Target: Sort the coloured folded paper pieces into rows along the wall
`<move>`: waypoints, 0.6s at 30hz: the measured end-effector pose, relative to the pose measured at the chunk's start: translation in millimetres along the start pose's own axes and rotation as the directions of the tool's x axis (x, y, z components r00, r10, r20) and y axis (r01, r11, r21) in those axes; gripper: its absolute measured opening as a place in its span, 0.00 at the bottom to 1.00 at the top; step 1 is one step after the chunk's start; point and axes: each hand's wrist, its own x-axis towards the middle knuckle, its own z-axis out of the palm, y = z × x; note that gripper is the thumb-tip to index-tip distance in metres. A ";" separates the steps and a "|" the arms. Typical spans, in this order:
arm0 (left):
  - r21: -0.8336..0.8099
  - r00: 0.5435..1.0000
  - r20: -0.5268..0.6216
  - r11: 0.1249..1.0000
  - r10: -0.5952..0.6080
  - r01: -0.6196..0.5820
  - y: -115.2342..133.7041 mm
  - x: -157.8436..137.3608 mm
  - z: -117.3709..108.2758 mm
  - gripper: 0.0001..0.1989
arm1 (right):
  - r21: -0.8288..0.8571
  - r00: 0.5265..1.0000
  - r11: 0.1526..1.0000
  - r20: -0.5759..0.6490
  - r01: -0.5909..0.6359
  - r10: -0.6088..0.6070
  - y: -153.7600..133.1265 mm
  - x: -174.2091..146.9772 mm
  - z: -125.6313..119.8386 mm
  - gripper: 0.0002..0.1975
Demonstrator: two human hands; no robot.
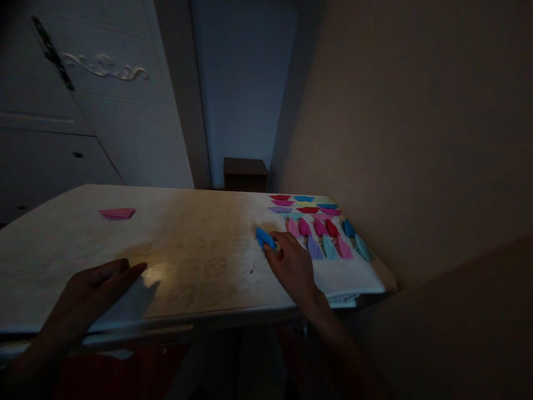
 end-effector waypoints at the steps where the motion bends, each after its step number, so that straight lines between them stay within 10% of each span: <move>1: 0.027 1.000 0.008 0.999 -0.017 0.016 -2.3 1.2 0.3 0.27 | -0.044 0.999 0.998 -0.024 -0.042 0.041 3.8 -6.8 -5.1 0.16; 11: 0.074 0.990 -0.058 0.988 -0.130 0.134 18.8 -9.3 3.5 0.25 | -0.442 0.941 0.836 -0.059 -0.324 0.334 10.1 -34.9 -14.4 0.20; 18: 0.093 0.990 -0.071 0.987 -0.126 0.132 31.0 -14.3 3.6 0.25 | -0.379 0.962 0.885 -0.140 -0.270 0.234 17.7 -44.9 -6.3 0.20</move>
